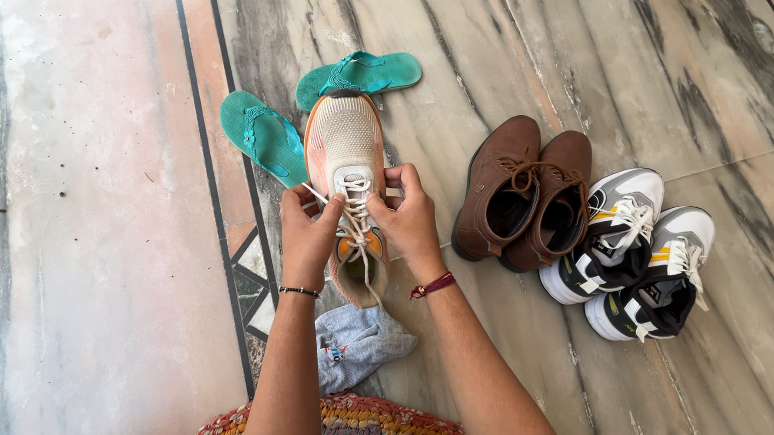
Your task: The person unlaces a white and peach sneaker, then re-laces it by threading the laces through the eyelets and tying a knot. The person then moves to the matching sneaker and begins the same process.
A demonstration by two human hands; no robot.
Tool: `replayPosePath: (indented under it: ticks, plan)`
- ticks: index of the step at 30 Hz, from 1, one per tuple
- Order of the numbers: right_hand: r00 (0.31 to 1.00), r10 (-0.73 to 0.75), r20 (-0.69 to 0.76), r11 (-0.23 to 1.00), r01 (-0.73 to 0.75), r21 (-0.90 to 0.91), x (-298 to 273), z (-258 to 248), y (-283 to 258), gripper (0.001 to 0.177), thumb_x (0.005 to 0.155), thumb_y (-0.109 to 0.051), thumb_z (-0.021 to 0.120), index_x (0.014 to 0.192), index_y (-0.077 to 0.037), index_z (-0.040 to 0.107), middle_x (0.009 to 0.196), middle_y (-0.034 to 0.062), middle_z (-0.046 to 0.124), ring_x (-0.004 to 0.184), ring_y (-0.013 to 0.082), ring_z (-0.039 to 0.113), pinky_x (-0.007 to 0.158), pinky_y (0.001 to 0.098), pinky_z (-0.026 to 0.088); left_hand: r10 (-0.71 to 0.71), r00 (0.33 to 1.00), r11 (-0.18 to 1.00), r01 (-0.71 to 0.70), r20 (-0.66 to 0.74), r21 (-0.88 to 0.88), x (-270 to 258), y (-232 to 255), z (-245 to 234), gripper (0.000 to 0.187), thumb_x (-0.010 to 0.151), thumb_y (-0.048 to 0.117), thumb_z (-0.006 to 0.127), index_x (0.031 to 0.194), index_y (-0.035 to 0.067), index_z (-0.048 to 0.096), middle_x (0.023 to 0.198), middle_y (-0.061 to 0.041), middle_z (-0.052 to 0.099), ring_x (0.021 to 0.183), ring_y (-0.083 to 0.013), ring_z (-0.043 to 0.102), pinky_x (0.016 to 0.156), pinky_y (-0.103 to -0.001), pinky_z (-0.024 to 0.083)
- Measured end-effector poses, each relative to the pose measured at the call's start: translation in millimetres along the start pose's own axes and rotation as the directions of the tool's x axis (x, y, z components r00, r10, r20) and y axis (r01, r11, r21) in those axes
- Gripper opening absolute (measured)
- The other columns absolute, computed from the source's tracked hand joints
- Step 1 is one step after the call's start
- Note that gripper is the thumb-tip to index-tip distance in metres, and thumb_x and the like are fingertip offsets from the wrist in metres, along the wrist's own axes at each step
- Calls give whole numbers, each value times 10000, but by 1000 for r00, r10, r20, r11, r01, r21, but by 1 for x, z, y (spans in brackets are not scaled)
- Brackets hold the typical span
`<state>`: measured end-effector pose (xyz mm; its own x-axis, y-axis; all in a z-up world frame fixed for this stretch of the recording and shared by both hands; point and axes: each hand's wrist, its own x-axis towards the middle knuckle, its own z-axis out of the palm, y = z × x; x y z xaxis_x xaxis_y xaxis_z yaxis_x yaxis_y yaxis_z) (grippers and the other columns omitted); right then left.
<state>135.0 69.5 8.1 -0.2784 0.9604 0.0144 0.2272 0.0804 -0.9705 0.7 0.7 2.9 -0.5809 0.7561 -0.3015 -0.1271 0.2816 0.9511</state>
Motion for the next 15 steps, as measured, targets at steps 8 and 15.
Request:
replayPosePath:
  ticks: [8,15]
  plan:
    - [1000,6,3,994,-6,-109,0,-5,-8,290,858,-104,676,1108,15,589,1051,144,765,896,203,801,717,292,654,-22,1000,1000,22,6,20,1,-1,1,559,867,274,736,1266,-26,484,1229,-158,585,1151,-242,634,892,-362,593]
    - [1000,-10,0,992,10,-126,-3,-4,-14,344,893,-260,771,1035,1,598,970,139,772,827,201,801,666,306,635,-20,1000,998,19,-21,-58,3,-8,2,513,889,336,709,1194,-23,504,1194,-146,532,1078,-226,613,934,-351,530]
